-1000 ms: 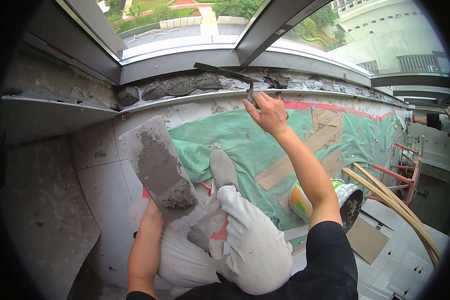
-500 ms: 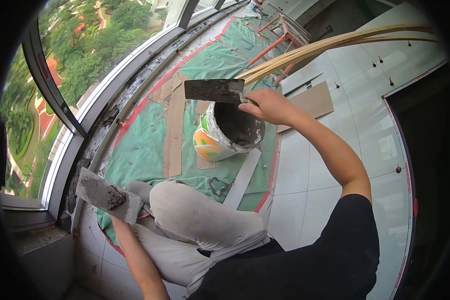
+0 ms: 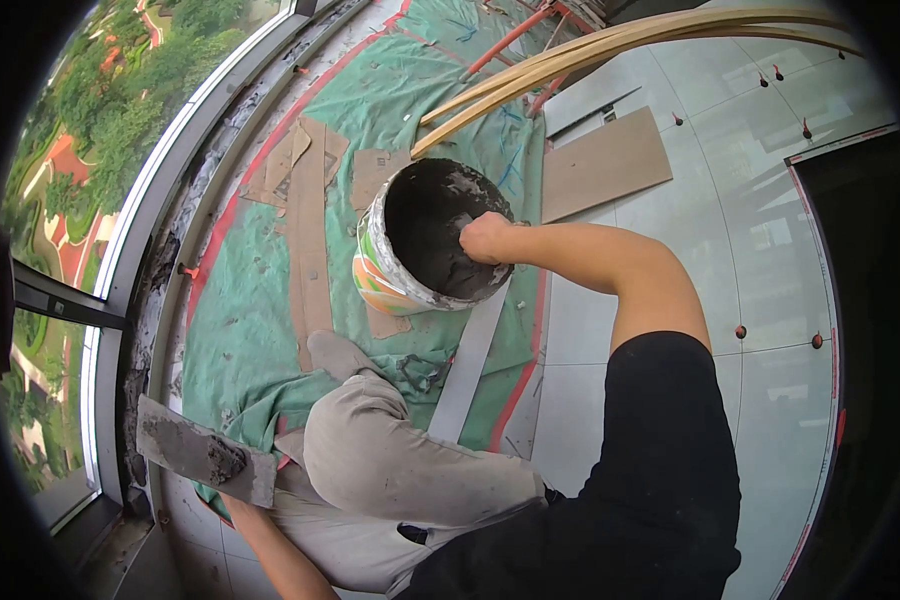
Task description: Apply mortar to the back of a tile and onto a wall surface during a renovation project.
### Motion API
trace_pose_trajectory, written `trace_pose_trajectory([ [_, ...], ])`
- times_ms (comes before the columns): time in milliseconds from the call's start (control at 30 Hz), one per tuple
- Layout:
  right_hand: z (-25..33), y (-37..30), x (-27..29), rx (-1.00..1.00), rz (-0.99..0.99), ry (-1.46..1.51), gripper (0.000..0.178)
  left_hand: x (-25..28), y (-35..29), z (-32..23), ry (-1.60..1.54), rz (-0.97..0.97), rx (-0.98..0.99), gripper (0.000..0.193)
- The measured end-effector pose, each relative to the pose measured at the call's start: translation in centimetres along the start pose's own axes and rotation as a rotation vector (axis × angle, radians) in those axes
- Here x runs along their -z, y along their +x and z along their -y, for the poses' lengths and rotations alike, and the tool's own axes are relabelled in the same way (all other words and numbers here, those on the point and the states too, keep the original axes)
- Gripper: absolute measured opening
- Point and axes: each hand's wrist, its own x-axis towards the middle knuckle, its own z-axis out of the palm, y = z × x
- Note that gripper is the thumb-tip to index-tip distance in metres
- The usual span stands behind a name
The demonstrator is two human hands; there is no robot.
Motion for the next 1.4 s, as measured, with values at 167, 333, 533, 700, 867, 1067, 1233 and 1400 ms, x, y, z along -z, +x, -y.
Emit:
trace_pose_trajectory([
  [167, -1.4, 1.4, -6.8, -0.11, 0.349, 0.297, 0.029, -4.9, 0.1, 8.5, 1.372, -0.144, -0.045, 0.062],
  [333, 2.4, 7.2, -6.3, -0.319, 0.519, 1.048, 0.014, -1.5, 8.9, -2.1, 1.197, -0.279, -0.221, 0.048],
  [533, 2.7, 6.8, -8.1, -0.424, 0.512, 1.354, 0.018, -4.7, 10.5, 2.3, 0.538, -0.311, 0.075, 0.044],
  [700, 2.8, 5.9, -8.3, -0.472, 0.482, 1.622, 0.018, -11.1, 7.6, 8.7, -0.007, -0.321, 0.298, 0.041],
  [867, 3.5, 5.0, -7.9, -0.456, 0.403, 1.637, 0.021, -15.0, 10.7, 11.4, -0.43, -0.377, 0.446, 0.039],
  [1067, 2.8, 3.6, -4.5, -0.31, 0.296, 1.625, 0.019, -18.2, 12.1, 13.5, -0.25, -0.15, 0.379, 0.046],
  [1233, 2.9, 0.5, -3.8, -0.26, 0.212, 1.607, 0.016, -18.3, 11.8, 12.4, -0.154, -0.088, 0.264, 0.045],
  [1400, 0.5, -5.3, -1.1, -0.277, 0.101, 1.694, 0.019, -19.1, 13.3, 13.3, -0.091, -0.038, 0.199, 0.045],
])
